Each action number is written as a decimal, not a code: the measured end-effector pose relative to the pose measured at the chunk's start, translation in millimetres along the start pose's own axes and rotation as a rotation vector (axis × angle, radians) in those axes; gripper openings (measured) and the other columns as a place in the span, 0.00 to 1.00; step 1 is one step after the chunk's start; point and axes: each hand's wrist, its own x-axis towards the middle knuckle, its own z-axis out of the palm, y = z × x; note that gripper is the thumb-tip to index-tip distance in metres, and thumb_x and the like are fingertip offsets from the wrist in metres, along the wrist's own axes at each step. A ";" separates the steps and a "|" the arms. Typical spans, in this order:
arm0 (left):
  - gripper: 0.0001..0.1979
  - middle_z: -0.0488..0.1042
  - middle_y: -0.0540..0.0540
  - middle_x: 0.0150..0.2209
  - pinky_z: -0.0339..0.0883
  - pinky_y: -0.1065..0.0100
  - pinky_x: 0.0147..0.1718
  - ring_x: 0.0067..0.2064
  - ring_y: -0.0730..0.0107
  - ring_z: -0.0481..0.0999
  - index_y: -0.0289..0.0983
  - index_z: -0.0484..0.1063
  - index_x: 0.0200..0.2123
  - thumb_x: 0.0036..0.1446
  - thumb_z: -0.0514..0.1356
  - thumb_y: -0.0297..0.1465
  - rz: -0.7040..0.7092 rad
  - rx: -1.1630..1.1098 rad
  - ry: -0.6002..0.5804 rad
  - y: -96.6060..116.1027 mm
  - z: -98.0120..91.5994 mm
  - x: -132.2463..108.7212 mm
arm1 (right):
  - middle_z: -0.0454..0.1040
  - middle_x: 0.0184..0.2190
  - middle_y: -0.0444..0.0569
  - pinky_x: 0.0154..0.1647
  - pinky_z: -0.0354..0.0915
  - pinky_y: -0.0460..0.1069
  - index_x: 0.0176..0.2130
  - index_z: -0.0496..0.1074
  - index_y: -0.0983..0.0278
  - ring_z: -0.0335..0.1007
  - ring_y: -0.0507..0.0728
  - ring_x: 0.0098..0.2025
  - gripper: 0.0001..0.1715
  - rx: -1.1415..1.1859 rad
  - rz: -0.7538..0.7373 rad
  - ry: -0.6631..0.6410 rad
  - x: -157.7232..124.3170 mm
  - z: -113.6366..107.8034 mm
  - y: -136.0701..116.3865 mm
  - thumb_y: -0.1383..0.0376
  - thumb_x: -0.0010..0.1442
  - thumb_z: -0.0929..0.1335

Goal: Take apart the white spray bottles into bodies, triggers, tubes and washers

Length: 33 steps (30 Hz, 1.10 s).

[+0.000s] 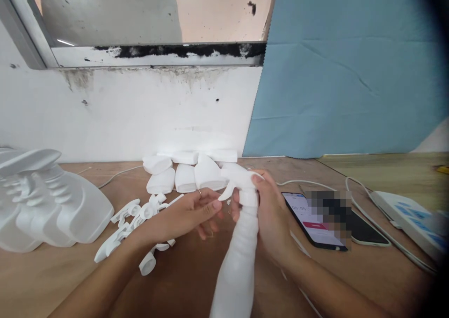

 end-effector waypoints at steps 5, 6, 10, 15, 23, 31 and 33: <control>0.23 0.67 0.41 0.52 0.72 0.65 0.33 0.45 0.62 0.74 0.44 0.59 0.53 0.57 0.59 0.43 0.095 -0.091 0.136 11.7 17.3 -8.9 | 0.68 0.21 0.37 0.12 0.55 0.42 0.31 0.63 0.58 0.58 0.47 0.12 0.09 -0.120 -0.109 0.015 19.8 1.6 -17.5 0.57 0.60 0.65; 0.25 0.66 0.43 0.53 0.72 0.65 0.34 0.46 0.62 0.74 0.46 0.57 0.54 0.55 0.61 0.42 0.112 -0.071 0.193 12.5 20.0 -10.0 | 0.68 0.21 0.37 0.12 0.55 0.43 0.31 0.63 0.58 0.57 0.47 0.12 0.09 -0.134 -0.096 0.009 20.8 1.5 -17.4 0.57 0.59 0.65; 0.23 0.70 0.46 0.49 0.70 0.67 0.38 0.44 0.64 0.75 0.46 0.59 0.50 0.53 0.63 0.40 0.175 0.110 0.393 11.6 23.3 -8.7 | 0.67 0.20 0.37 0.12 0.55 0.44 0.33 0.63 0.57 0.60 0.49 0.14 0.11 -0.148 -0.001 -0.031 13.8 4.0 -5.3 0.53 0.59 0.65; 0.21 0.71 0.47 0.42 0.69 0.69 0.34 0.37 0.70 0.75 0.44 0.59 0.53 0.56 0.60 0.34 0.229 0.175 0.521 0.7 14.6 0.1 | 0.71 0.23 0.38 0.20 0.60 0.45 0.34 0.64 0.57 0.65 0.52 0.20 0.11 -0.077 0.100 -0.122 0.6 11.9 13.7 0.53 0.60 0.65; 0.23 0.72 0.49 0.36 0.67 0.66 0.37 0.36 0.70 0.73 0.44 0.62 0.53 0.55 0.62 0.37 0.148 0.131 0.381 1.8 -11.8 -4.1 | 0.72 0.29 0.41 0.21 0.59 0.46 0.40 0.68 0.56 0.64 0.52 0.24 0.15 -0.111 0.138 -0.179 0.2 11.2 20.6 0.50 0.61 0.64; 0.15 0.71 0.50 0.28 0.67 0.69 0.28 0.31 0.70 0.72 0.40 0.65 0.45 0.57 0.61 0.37 0.182 -0.095 0.355 6.0 -15.3 -2.0 | 0.73 0.28 0.40 0.20 0.61 0.45 0.43 0.68 0.56 0.64 0.50 0.21 0.17 -0.006 0.213 -0.224 -2.1 13.6 17.5 0.51 0.57 0.68; 0.13 0.71 0.51 0.27 0.66 0.70 0.28 0.31 0.70 0.73 0.40 0.65 0.44 0.57 0.60 0.36 0.197 -0.113 0.356 6.5 -15.0 -2.2 | 0.73 0.28 0.41 0.21 0.61 0.45 0.46 0.67 0.56 0.66 0.51 0.23 0.20 0.037 0.250 -0.224 -4.6 15.1 17.4 0.53 0.55 0.70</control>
